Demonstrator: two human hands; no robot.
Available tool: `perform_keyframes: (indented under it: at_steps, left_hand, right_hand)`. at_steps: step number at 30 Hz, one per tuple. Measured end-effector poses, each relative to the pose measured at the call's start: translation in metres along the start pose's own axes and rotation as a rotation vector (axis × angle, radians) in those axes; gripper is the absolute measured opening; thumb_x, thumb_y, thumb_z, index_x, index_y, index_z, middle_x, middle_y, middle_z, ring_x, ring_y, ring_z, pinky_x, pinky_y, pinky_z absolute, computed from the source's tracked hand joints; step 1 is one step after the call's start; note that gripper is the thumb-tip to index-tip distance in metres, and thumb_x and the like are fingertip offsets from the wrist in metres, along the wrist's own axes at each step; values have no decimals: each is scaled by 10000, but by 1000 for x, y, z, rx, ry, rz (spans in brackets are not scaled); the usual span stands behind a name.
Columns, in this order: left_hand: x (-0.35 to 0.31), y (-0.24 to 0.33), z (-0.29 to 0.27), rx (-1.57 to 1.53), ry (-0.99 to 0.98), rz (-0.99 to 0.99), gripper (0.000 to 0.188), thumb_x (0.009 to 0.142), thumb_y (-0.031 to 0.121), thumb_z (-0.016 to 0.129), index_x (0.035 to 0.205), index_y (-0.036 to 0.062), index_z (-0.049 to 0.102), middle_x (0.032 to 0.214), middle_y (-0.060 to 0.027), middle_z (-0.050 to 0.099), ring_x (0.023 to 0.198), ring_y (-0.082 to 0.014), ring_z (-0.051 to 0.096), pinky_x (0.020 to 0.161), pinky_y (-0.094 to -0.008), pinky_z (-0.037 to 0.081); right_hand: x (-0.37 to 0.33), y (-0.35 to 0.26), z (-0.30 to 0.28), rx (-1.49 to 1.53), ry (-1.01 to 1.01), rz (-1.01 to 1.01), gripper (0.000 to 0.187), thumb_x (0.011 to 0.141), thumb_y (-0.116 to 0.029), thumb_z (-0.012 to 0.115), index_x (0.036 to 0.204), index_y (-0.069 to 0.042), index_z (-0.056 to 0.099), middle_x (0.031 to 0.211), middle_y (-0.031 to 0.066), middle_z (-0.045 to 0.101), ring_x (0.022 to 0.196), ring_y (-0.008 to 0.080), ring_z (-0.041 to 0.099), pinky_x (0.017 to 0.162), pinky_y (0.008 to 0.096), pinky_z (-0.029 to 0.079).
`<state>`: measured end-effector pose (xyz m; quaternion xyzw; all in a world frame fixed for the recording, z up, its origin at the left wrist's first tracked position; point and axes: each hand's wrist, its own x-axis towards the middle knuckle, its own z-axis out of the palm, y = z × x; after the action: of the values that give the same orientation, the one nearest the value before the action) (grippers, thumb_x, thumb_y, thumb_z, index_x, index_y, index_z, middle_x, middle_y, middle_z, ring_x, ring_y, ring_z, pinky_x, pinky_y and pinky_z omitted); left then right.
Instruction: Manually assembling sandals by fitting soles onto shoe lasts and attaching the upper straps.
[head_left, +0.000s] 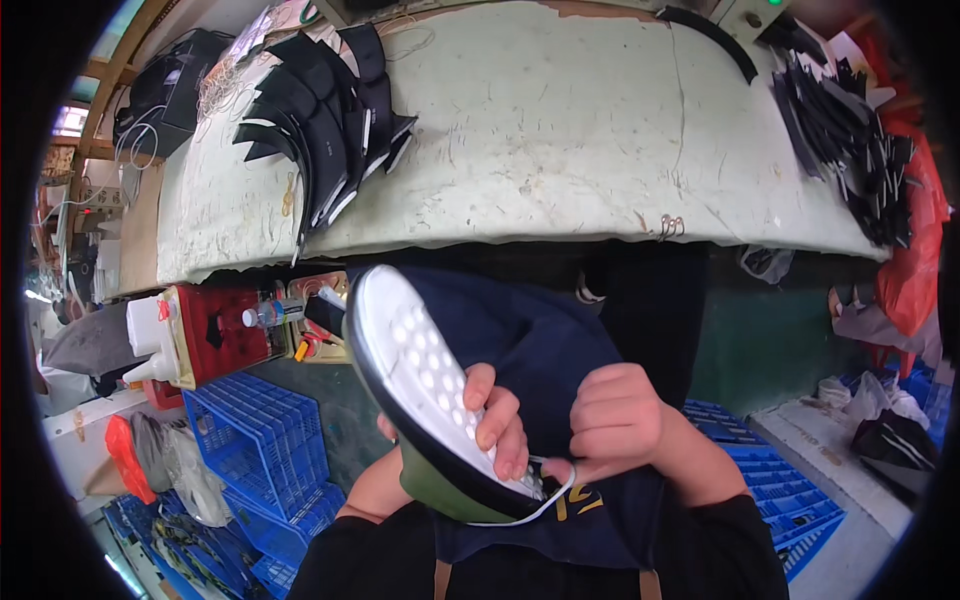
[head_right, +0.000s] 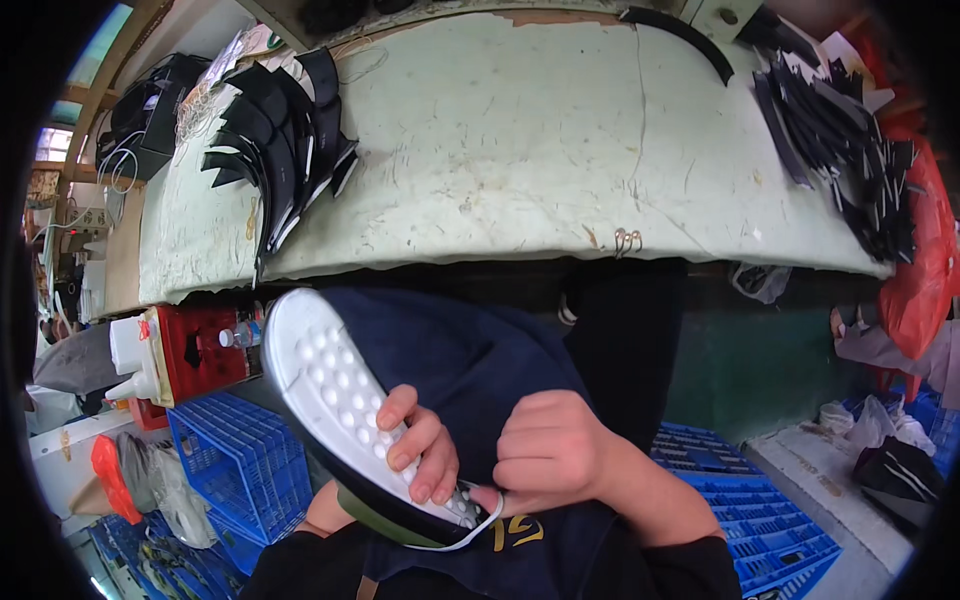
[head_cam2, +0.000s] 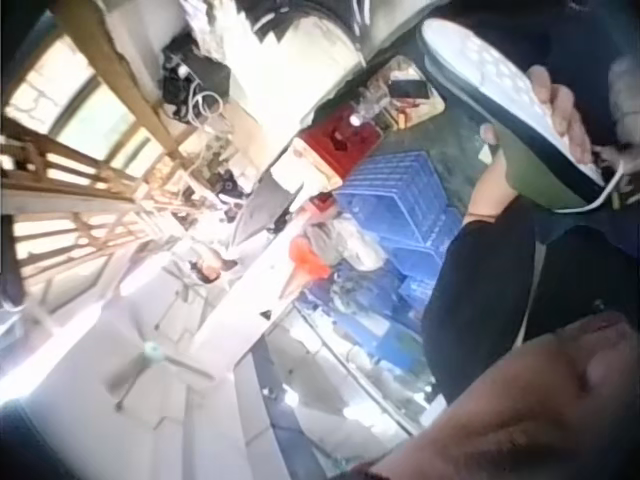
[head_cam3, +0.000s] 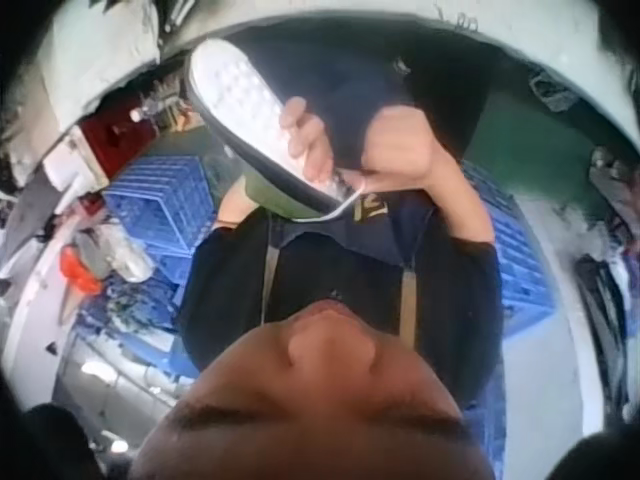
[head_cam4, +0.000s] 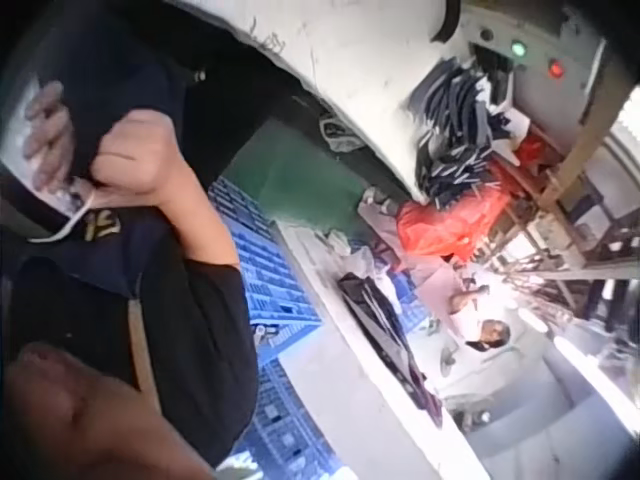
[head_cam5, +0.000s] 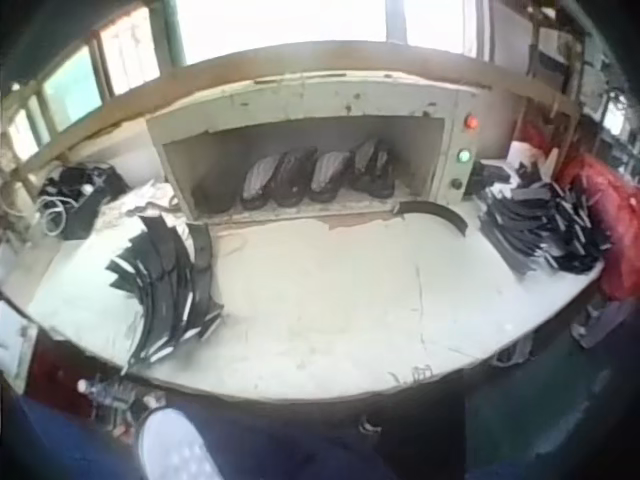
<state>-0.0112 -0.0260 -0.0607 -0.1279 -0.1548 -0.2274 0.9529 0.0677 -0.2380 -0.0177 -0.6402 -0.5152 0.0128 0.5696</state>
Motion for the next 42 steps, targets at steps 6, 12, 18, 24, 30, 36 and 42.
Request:
perform_keyframes:
  at_steps: [6, 12, 18, 24, 30, 36, 42]
  left_hand:
    - [3, 23, 47, 494, 187, 195, 664, 778, 476, 786, 1206, 62, 492, 1055, -155, 614, 999, -445, 666, 869, -555, 556]
    - [-5, 19, 71, 961, 898, 190, 663, 812, 463, 726, 1293, 60, 513, 1119, -134, 648, 1043, -320, 677, 890, -462, 572]
    - [13, 16, 63, 869, 983, 150, 654, 838, 445, 677, 1339, 55, 518, 1157, -117, 655, 1035, -231, 679, 885, -375, 566]
    - [17, 31, 56, 775, 958, 119, 598, 893, 357, 654, 1360, 18, 496, 1171, -118, 650, 1035, -207, 670, 851, -356, 570]
    - [29, 32, 34, 724, 856, 28, 617, 921, 326, 672, 1413, 22, 455, 1230, -117, 627, 1073, -204, 658, 895, -355, 564]
    - [44, 12, 52, 859, 813, -46, 669, 940, 324, 692, 1468, 39, 395, 1293, -109, 598, 1162, -206, 628, 973, -367, 541]
    - [38, -4, 67, 951, 719, -48, 692, 974, 348, 649, 1520, 64, 332, 1392, -106, 548, 1290, -218, 554, 1094, -383, 457]
  right_hand:
    - [0, 32, -123, -623, 474, 402, 124, 750, -64, 759, 802, -37, 649, 714, 95, 606, 683, 283, 635, 646, 352, 529]
    - [54, 151, -247, -1430, 413, 477, 490, 819, -173, 743, 1270, -42, 602, 1190, 211, 613, 1115, 401, 596, 905, 485, 511]
    - [43, 218, -329, -1254, 509, 1023, 463, 885, -288, 705, 1276, -49, 644, 1154, 227, 656, 1016, 356, 663, 872, 419, 530]
    - [83, 148, -225, -774, 704, 492, 212, 937, -78, 624, 1103, 6, 726, 990, 146, 691, 939, 208, 689, 813, 328, 527]
    - [103, 63, -109, 620, 450, 72, 231, 810, 97, 516, 967, 88, 686, 1003, 231, 676, 924, 325, 689, 873, 354, 546]
    - [155, 3, -77, 88, -333, 368, 313, 821, 26, 581, 1100, -12, 718, 975, 122, 698, 936, 290, 681, 912, 435, 513]
    - [180, -20, -25, -389, -626, -82, 457, 850, -78, 653, 1307, -72, 646, 1081, 85, 714, 1069, 251, 654, 1055, 448, 397]
